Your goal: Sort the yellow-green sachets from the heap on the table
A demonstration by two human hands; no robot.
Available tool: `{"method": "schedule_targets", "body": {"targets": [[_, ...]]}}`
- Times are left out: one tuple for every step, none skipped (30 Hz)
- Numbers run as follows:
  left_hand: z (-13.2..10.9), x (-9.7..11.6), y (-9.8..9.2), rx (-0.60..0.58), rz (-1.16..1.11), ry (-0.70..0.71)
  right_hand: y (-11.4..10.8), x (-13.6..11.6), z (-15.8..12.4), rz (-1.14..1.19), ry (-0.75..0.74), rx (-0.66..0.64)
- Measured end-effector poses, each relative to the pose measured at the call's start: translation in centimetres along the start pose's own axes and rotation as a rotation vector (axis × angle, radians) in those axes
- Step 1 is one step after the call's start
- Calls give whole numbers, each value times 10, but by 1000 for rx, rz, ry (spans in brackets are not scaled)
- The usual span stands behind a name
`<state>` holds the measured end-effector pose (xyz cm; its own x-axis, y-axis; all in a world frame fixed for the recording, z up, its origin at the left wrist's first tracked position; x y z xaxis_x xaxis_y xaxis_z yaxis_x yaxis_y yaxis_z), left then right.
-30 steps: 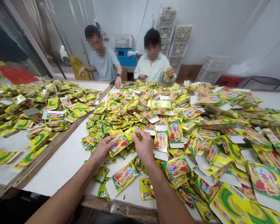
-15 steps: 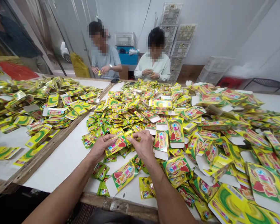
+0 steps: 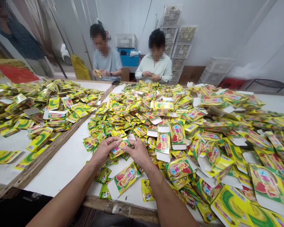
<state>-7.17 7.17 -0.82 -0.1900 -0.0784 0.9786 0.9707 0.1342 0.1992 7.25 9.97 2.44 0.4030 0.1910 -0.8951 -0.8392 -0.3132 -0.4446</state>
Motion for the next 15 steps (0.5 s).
{"method": "schedule_targets", "body": {"targets": [[1, 0, 0, 6, -3, 15, -3, 0, 0, -23, 6, 64], [2, 0, 0, 14, -8, 27, -7, 0, 1, -51, 9, 132], [3, 1, 0, 24, -13, 35, -10, 0, 1, -74, 7, 190], [3, 1, 0, 33, -17, 39, -12, -1, 0, -82, 1, 239], [3, 2, 0, 40, -20, 42, -13, -1, 1, -73, -7, 250], [3, 3, 0, 36, -21, 39, -10, 0, 1, -44, -14, 223], [2, 4, 1, 27, -22, 30, -6, 1, 2, -2, -16, 169], [1, 5, 2, 16, -21, 15, 0, 2, 2, 49, -18, 99], [0, 5, 3, -2, -19, -12, 6, 4, 2, 110, -15, 21], [-2, 5, 4, -27, -14, -48, 13, 6, 2, 182, -4, -64], [-5, 4, 6, -58, -2, -88, 19, 7, 2, 262, 14, -150], [-8, 4, 7, -92, 19, -126, 25, 9, 2, 340, 36, -226], [-11, 5, 7, -119, 47, -158, 28, 9, 1, 410, 56, -279], [-14, 7, 4, -136, 82, -182, 28, 9, 1, 455, 67, -302], [-17, 10, -1, -131, 126, -191, 25, 9, 2, 462, 62, -278]]}}
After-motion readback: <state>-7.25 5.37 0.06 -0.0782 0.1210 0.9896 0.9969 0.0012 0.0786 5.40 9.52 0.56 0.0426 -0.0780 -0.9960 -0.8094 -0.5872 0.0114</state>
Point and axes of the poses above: each hand's wrist, its own z-axis towards the middle knuckle, its own y-axis out of the palm, x = y × z, the point moved 6 cm from there along z, towards the middle knuckle, and after that the axes turned 5 degrees about y, right-handed, at the moved point
